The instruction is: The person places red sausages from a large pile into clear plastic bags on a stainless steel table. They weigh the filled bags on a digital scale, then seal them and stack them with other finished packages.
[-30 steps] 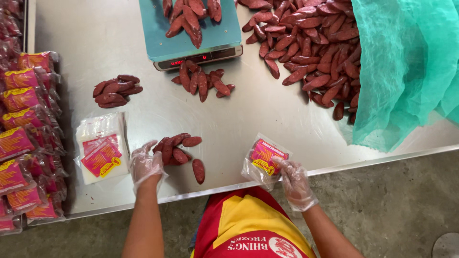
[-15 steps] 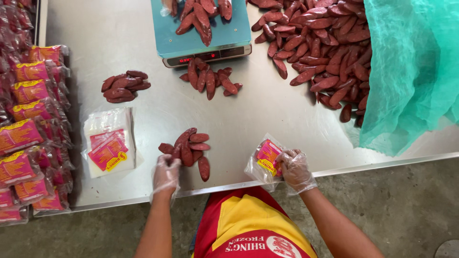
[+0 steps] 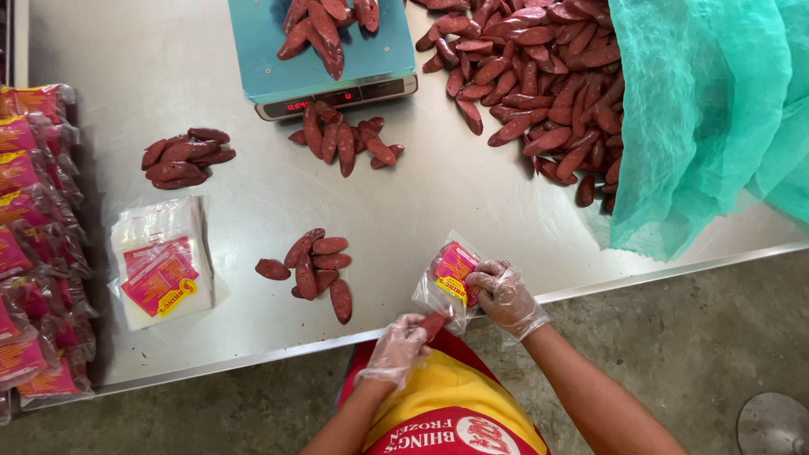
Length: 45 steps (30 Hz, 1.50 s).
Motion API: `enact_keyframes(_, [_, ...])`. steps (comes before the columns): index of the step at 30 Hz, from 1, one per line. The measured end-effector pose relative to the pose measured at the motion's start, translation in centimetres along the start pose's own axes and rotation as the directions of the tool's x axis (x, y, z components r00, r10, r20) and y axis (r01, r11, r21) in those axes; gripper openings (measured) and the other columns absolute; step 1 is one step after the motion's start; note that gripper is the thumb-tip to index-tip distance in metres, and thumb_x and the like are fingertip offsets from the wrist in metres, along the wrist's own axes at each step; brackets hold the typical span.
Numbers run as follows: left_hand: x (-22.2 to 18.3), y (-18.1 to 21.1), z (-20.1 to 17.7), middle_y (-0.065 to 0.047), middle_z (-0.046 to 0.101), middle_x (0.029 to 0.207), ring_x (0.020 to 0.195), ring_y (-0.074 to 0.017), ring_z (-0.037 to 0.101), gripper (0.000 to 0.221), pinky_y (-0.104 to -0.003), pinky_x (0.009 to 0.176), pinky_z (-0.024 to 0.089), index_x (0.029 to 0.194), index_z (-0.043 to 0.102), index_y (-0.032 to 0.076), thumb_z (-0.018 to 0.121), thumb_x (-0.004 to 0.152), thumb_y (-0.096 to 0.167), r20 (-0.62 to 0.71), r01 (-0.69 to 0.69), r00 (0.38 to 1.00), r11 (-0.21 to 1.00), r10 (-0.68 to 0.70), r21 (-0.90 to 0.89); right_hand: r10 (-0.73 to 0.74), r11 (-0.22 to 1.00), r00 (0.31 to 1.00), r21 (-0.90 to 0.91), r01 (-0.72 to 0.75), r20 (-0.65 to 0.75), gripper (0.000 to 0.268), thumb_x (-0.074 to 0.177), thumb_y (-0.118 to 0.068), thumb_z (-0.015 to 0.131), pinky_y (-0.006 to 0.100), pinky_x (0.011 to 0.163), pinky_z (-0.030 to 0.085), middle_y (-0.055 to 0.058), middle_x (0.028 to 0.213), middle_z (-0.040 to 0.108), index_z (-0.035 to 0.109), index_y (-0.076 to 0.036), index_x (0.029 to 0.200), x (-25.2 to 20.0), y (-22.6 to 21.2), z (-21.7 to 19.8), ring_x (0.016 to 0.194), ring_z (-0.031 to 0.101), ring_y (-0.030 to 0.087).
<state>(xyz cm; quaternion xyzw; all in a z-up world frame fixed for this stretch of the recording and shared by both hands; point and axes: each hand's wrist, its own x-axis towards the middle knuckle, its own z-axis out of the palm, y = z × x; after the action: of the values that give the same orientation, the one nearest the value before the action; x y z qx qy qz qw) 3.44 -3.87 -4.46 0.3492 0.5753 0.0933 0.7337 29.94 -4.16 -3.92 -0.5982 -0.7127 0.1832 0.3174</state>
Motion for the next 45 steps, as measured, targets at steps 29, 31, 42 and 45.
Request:
enact_keyframes(29, [5.7, -0.2, 5.6, -0.011, 0.076, 0.086, 0.075, -0.0182, 0.069, 0.022, -0.034, 0.07, 0.054, 0.106, 0.072, 0.002, 0.062, 0.091, 0.015, -0.338, -0.264, 0.885, 0.944, 0.318, 0.198, -0.163, 0.948, 0.959, 0.304, 0.088, 0.232, 0.034, 0.089, -0.012, 0.067, 0.046, 0.107, 0.052, 0.021, 0.131, 0.068, 0.07, -0.007, 0.122, 5.2, -5.3, 0.8, 0.121, 0.067, 0.037])
enact_keyframes(31, [6.7, -0.8, 5.7, -0.012, 0.078, 0.088, 0.078, -0.0179, 0.071, 0.022, -0.035, 0.072, 0.054, 0.102, 0.074, 0.001, 0.061, 0.092, 0.016, -0.347, -0.234, 0.889, 0.947, 0.3, 0.221, -0.156, 0.953, 0.956, 0.292, 0.079, 0.25, 0.034, 0.09, -0.015, 0.068, 0.046, 0.109, 0.05, 0.02, 0.133, 0.067, 0.07, -0.007, 0.123, 5.4, -5.3, 0.6, 0.124, 0.065, 0.037])
enact_keyframes(42, [11.7, -3.0, 7.2, -0.009, 0.073, 0.108, 0.094, -0.0146, 0.07, 0.031, -0.03, 0.079, 0.056, 0.115, 0.07, 0.002, 0.05, 0.095, 0.013, -0.198, -0.374, 0.923, 0.889, 0.33, -0.264, -0.177, 0.932, 0.918, 0.359, 0.041, 0.355, 0.042, 0.097, -0.026, 0.059, 0.049, 0.114, 0.042, 0.02, 0.146, 0.059, 0.066, -0.01, 0.135, 5.4, -4.1, 0.6, 0.132, 0.057, 0.04])
enact_keyframes(45, [9.9, -1.6, 7.0, -0.012, 0.073, 0.11, 0.098, -0.0205, 0.072, 0.029, -0.033, 0.08, 0.058, 0.117, 0.069, 0.004, 0.059, 0.091, 0.013, -0.192, -0.506, 0.829, 0.85, 0.526, 0.146, -0.247, 0.926, 0.914, 0.356, 0.125, 0.323, 0.045, 0.097, -0.028, 0.059, 0.053, 0.116, 0.037, 0.021, 0.145, 0.059, 0.064, -0.008, 0.137, 5.3, -3.8, 0.5, 0.131, 0.057, 0.042])
